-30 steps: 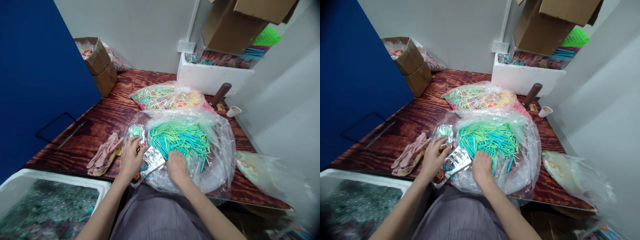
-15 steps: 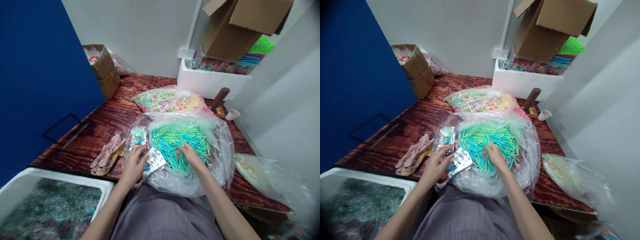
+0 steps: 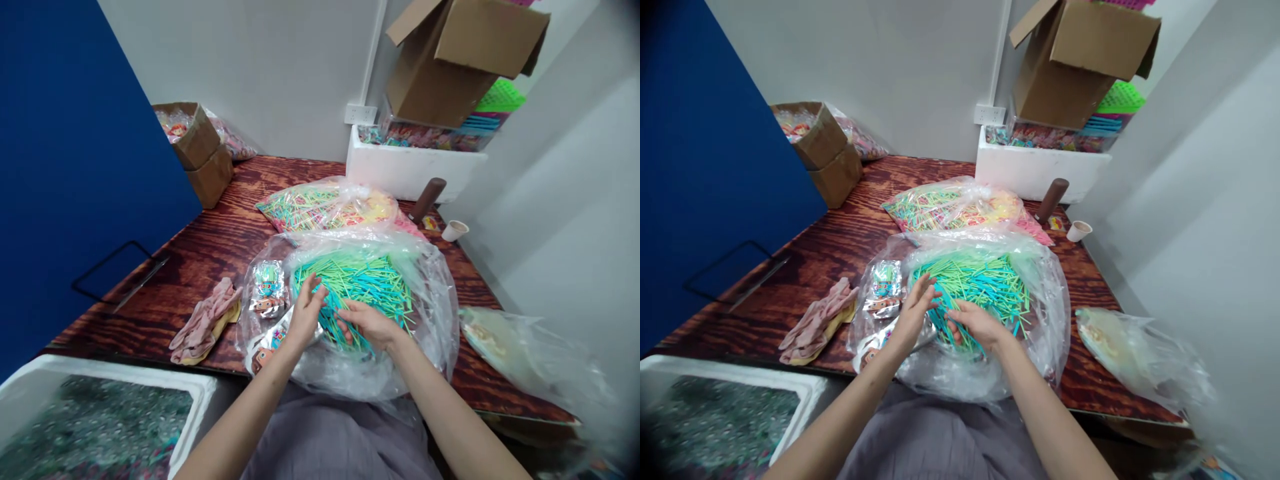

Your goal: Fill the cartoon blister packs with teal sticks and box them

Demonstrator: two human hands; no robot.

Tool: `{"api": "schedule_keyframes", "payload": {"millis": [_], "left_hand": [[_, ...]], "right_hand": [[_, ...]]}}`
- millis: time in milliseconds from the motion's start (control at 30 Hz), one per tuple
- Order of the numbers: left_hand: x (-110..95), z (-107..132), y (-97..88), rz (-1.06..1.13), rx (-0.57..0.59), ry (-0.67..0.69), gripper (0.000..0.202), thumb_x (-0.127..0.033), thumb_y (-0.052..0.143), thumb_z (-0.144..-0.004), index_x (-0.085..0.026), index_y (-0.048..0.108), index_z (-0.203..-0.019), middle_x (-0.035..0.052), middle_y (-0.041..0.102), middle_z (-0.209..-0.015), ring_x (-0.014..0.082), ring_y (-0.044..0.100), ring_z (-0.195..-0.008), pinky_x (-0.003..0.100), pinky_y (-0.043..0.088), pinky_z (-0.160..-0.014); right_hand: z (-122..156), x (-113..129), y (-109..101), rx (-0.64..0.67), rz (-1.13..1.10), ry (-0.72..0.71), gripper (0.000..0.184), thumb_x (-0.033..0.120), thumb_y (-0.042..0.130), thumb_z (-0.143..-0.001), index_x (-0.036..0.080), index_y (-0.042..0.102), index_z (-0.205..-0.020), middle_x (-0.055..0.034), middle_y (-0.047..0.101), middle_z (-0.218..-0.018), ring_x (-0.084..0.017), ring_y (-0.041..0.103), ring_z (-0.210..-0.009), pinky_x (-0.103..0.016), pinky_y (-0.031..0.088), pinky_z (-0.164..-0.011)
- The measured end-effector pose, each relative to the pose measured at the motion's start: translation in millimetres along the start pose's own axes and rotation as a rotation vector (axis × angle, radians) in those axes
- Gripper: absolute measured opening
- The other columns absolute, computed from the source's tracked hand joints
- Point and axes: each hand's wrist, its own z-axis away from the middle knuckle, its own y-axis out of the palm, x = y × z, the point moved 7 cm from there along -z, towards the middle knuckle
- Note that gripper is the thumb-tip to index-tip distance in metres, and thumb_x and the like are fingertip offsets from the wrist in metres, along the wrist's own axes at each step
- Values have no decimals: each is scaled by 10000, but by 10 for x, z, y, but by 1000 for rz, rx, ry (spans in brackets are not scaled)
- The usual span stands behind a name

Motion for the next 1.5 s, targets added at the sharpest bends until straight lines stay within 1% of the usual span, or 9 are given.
{"api": "schedule_keyframes", "payload": {"millis": [300,467,767,900,1033,1133,1267,1367,1500], "left_hand": [[-23,-99,233,-155,99,29,397,-494,478,-921,-180,674,-1065,105,713,-1083,257,662,-1026,352,540,-800],[-239,-67,211,-165,122,154,410,-462,458,-951,-212,601,-1243,96,636,-1289,240,604,-1167,374,458,-992],[-338,158,-11,-56,-24,174,445,-469,454,-962,-229,493,-1336,114,555,-1383,256,505,-1303,398,434,-1031],[-245,337,-10,-100,-9,145,415,-454,435,-974,-221,519,-1306,114,586,-1344,249,546,-1252,404,442,-1027],[-311,677,141,-380,-9,422,526,-351,420,-990,-251,299,-1492,117,363,-1549,256,351,-1420,445,345,-1123],[-269,927,493,-691,169,683,659,-304,456,-970,-218,152,-1548,139,250,-1603,280,206,-1483,510,242,-1175],[-32,1019,813,-959,438,706,529,-272,397,-994,-197,289,-1506,128,468,-1490,262,364,-1418,547,204,-1183],[-64,979,691,-996,409,695,510,-289,393,-1000,-185,310,-1491,128,461,-1495,252,377,-1408,530,230,-1175],[-193,835,60,-978,139,636,395,-289,420,-991,-174,471,-1365,129,601,-1323,238,525,-1249,437,404,-1059]], "right_hand": [[-207,62,40,83,257,44,94,187,664,-659,183,572,-640,55,610,-537,-110,546,-471,-231,435,-498],[-211,212,86,168,282,9,105,244,677,-693,173,607,-729,23,687,-637,-116,580,-484,-242,454,-516],[59,641,-64,-212,54,-419,239,400,664,-806,186,589,-882,-9,689,-752,-170,659,-711,-329,523,-744],[398,400,-119,-434,216,-493,178,378,564,-901,202,570,-923,-5,674,-782,-172,651,-746,-323,505,-779],[589,-180,-43,-546,401,-467,238,413,488,-952,205,602,-935,-38,688,-901,-194,633,-868,-322,479,-846],[602,-504,9,-525,322,-537,382,529,433,-948,211,611,-1065,-66,691,-997,-228,635,-937,-332,504,-837],[608,-612,-29,-528,286,-557,398,459,417,-966,231,570,-1254,-92,648,-1219,-253,574,-1169,-372,445,-1015],[646,-546,-24,-471,389,-527,299,354,453,-957,228,620,-1171,-89,664,-1161,-253,597,-1115,-375,451,-986],[713,-502,-19,-439,512,-459,206,261,450,-958,216,650,-958,-58,669,-958,-221,623,-924,-328,462,-839]]}}
